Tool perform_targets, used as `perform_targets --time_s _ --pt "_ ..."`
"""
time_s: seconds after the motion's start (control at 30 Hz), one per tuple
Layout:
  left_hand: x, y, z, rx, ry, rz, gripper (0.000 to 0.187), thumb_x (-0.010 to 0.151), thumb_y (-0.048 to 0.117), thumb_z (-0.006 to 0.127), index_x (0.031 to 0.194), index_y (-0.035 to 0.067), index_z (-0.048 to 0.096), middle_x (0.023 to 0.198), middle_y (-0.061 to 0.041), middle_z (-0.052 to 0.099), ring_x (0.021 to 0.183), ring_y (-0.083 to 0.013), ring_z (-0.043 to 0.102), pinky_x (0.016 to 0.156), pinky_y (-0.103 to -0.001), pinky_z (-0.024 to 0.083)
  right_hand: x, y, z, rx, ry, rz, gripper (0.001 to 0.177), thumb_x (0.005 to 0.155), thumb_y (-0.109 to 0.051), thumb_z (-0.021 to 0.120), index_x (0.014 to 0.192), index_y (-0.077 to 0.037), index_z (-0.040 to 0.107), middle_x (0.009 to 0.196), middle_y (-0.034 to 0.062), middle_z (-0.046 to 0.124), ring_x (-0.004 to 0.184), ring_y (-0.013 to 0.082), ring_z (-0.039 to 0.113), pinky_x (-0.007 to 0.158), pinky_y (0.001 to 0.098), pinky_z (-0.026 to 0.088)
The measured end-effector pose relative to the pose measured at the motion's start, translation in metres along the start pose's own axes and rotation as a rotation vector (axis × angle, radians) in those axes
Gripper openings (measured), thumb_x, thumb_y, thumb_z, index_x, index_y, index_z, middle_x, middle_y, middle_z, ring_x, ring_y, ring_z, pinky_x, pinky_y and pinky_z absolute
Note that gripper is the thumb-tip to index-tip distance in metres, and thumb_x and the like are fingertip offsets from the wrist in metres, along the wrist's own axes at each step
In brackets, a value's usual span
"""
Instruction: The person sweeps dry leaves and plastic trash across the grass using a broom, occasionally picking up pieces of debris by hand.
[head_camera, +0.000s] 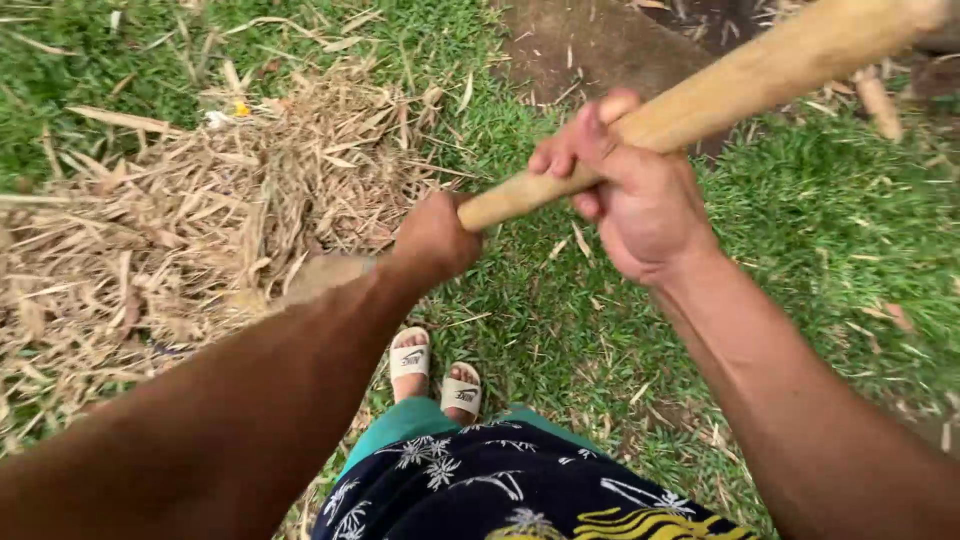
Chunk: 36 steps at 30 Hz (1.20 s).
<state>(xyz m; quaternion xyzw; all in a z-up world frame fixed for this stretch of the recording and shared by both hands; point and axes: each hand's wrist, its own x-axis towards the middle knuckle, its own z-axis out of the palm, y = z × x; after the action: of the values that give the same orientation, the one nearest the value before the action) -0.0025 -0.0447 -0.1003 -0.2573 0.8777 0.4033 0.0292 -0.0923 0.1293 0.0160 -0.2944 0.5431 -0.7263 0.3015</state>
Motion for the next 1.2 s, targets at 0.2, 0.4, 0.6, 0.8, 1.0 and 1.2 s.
perform_targets --time_s 0.2,0.4,0.6,0.8,1.0,1.2 --pt "0.074 0.109 -0.048 -0.021 0.122 0.388 0.031 0.087 0.023 0.065 0.116 0.019 0.073 0.102 -0.016 0.075 0.096 -0.0358 0.072 0.087 -0.047 0.056 0.027 -0.079 -0.070 -0.109 0.123 -0.324 0.031 0.121 -0.028 0.053 0.101 -0.005 0.055 0.086 0.0060 0.055 0.094 0.0218 0.064 0.057 0.0226 0.036" --pt "0.047 0.112 -0.062 0.131 -0.108 0.177 0.026 0.090 0.026 0.064 0.112 0.015 0.073 0.102 -0.013 0.075 0.090 -0.0289 0.073 0.083 -0.045 0.058 0.037 -0.098 -0.042 -0.088 0.304 -0.237 0.024 0.109 -0.031 0.051 0.102 -0.008 0.056 0.080 0.0074 0.058 0.085 0.0231 0.067 0.048 0.0240 0.035" --pt "0.010 0.015 -0.031 0.042 -0.440 -0.240 0.036 0.090 0.022 0.067 0.117 -0.001 0.065 0.097 -0.020 0.078 0.065 -0.0247 0.076 0.063 -0.037 0.064 0.062 -0.010 0.008 -0.064 0.423 0.289 0.041 0.101 -0.051 0.052 0.088 -0.012 0.054 0.070 0.0023 0.059 0.077 0.0200 0.073 0.041 0.0200 0.038" --pt "0.056 -0.004 -0.017 0.067 -0.359 -0.082 0.043 0.091 0.032 0.071 0.118 -0.001 0.065 0.100 -0.020 0.074 0.081 -0.0290 0.075 0.078 -0.040 0.062 0.060 -0.010 0.016 -0.139 0.344 0.171 0.030 0.103 -0.035 0.061 0.089 -0.011 0.052 0.077 0.0043 0.062 0.081 0.0190 0.071 0.044 0.0207 0.039" --pt "0.121 0.055 -0.041 -0.024 -0.187 0.290 0.021 0.089 0.024 0.067 0.106 0.015 0.076 0.099 -0.014 0.077 0.092 -0.0296 0.076 0.086 -0.043 0.059 0.057 -0.047 0.003 -0.250 0.275 -0.192 0.023 0.108 -0.028 0.061 0.095 -0.014 0.049 0.086 0.0067 0.062 0.098 0.0224 0.073 0.053 0.0224 0.044" --pt "0.118 0.107 -0.068 -0.001 -0.085 0.476 0.023 0.086 0.027 0.071 0.103 0.012 0.075 0.099 -0.015 0.076 0.094 -0.0324 0.074 0.088 -0.045 0.057 0.050 -0.077 -0.017 -0.336 0.434 -0.427 0.035 0.112 -0.041 0.060 0.098 -0.011 0.050 0.081 0.0074 0.058 0.095 0.0290 0.074 0.048 0.0228 0.034"
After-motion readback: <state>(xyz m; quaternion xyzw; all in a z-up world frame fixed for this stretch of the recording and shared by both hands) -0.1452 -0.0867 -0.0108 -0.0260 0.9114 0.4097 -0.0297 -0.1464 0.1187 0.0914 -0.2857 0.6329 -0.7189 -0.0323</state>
